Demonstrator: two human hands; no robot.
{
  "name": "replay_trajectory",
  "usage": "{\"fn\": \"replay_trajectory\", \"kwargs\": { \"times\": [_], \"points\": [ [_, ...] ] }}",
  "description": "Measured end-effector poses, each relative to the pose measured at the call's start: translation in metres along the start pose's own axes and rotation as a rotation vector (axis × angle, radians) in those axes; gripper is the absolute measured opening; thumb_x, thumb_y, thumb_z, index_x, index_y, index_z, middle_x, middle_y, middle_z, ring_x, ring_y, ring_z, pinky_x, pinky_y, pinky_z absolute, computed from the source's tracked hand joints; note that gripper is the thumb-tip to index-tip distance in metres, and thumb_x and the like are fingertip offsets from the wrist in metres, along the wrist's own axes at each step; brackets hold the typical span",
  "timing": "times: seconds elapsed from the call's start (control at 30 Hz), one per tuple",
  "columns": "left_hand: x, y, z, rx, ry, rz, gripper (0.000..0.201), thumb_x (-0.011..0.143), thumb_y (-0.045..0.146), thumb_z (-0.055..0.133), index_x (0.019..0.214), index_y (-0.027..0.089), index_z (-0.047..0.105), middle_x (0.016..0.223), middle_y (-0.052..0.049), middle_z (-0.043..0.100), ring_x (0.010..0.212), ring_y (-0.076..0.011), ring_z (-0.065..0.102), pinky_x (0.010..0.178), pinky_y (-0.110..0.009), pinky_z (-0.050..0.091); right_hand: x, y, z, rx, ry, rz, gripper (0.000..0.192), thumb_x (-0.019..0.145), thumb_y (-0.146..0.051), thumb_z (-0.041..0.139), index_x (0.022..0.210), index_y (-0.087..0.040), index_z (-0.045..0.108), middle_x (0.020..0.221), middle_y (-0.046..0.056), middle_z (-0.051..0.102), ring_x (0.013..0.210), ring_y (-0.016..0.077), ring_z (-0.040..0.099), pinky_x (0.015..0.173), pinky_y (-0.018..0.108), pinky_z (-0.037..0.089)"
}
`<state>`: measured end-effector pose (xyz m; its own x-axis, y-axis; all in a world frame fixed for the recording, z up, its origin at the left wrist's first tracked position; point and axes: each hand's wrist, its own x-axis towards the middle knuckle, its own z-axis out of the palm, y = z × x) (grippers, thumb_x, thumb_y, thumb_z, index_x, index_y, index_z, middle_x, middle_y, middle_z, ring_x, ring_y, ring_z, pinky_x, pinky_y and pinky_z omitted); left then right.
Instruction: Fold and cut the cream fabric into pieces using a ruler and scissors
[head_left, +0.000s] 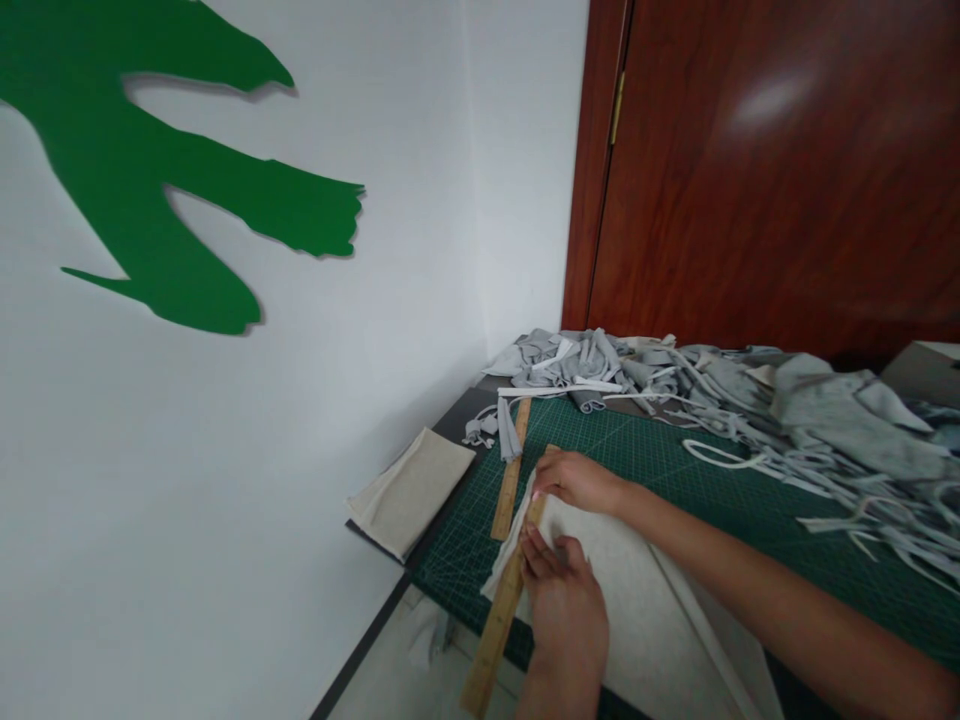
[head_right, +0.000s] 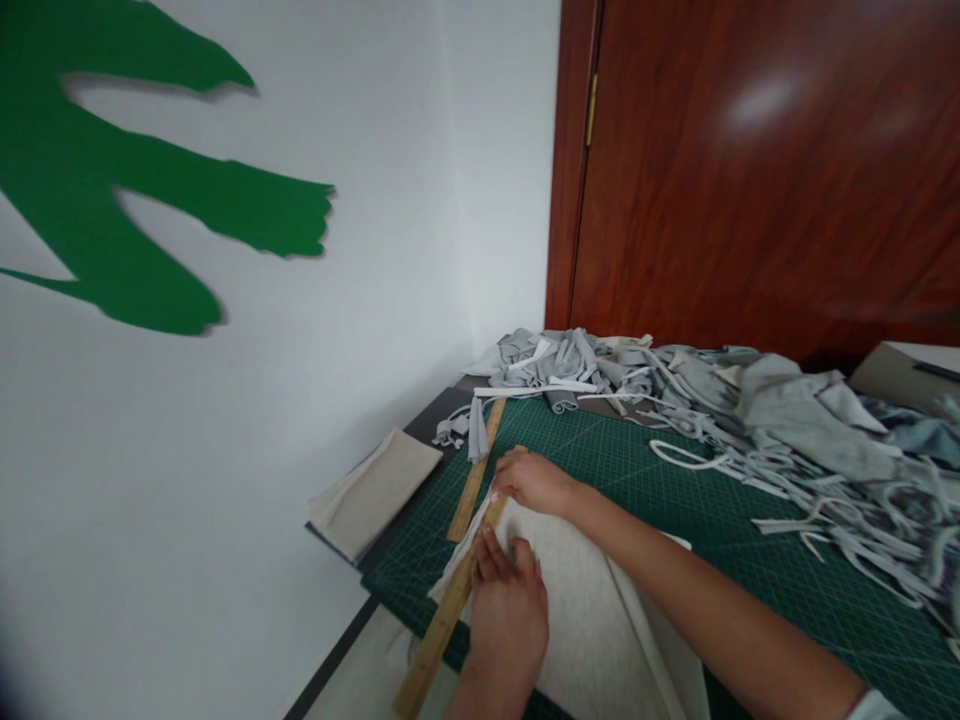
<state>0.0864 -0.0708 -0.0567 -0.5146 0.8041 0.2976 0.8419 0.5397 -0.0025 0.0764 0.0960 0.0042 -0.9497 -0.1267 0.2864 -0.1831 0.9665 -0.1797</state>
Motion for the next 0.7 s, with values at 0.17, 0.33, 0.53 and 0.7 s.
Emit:
{"fn": "replay_trajectory", "kwargs": {
  "times": [0.17,0.33,0.53,0.7],
  "points": [
    [0.000,0.000,-0.002,-0.001,-0.002,0.004,0.028,0.086,0.018,0.056,0.111,0.007,0.065,0.125,-0.030,0.055,0.118,-0.0423,0.052,0.089,-0.049,0.047,0.006,-0.013,-0.004,-0.127,-0.051,-0.067,0.025,0.091,-0.015,0.048,0.081,-0.017,0.071,0.085,0.008,0.067,0.085,0.0202,0.053,0.071,0.030,0.038],
    [0.001,0.001,0.000,-0.004,-0.012,-0.005,0.030,0.086,0.020,0.057,0.111,0.006,0.064,0.125,-0.031,0.055,0.120,-0.0429,0.050,0.091,-0.049,0.046,0.013,-0.022,0.000,-0.194,-0.079,-0.119,0.026,0.091,-0.014,0.048,0.078,-0.017,0.070,0.085,0.007,0.066,0.084,0.0195,0.050,0.071,0.030,0.036],
    [0.001,0.000,0.003,-0.010,-0.022,-0.009,0.029,0.087,0.021,0.057,0.111,0.007,0.065,0.126,-0.030,0.054,0.119,-0.0422,0.051,0.090,-0.049,0.047,0.016,-0.020,0.003,-0.259,-0.088,-0.143,0.023,0.092,-0.019,0.049,0.081,-0.019,0.069,0.083,0.005,0.064,0.082,0.0185,0.049,0.071,0.030,0.035],
    [0.000,0.000,0.002,-0.015,-0.029,-0.002,0.030,0.086,0.020,0.058,0.112,0.007,0.064,0.126,-0.032,0.053,0.119,-0.0438,0.050,0.089,-0.050,0.048,0.013,-0.009,0.000,-0.331,-0.082,-0.103,0.022,0.092,-0.018,0.049,0.082,-0.019,0.069,0.087,0.006,0.064,0.084,0.0187,0.050,0.070,0.030,0.034]
  ]
}}
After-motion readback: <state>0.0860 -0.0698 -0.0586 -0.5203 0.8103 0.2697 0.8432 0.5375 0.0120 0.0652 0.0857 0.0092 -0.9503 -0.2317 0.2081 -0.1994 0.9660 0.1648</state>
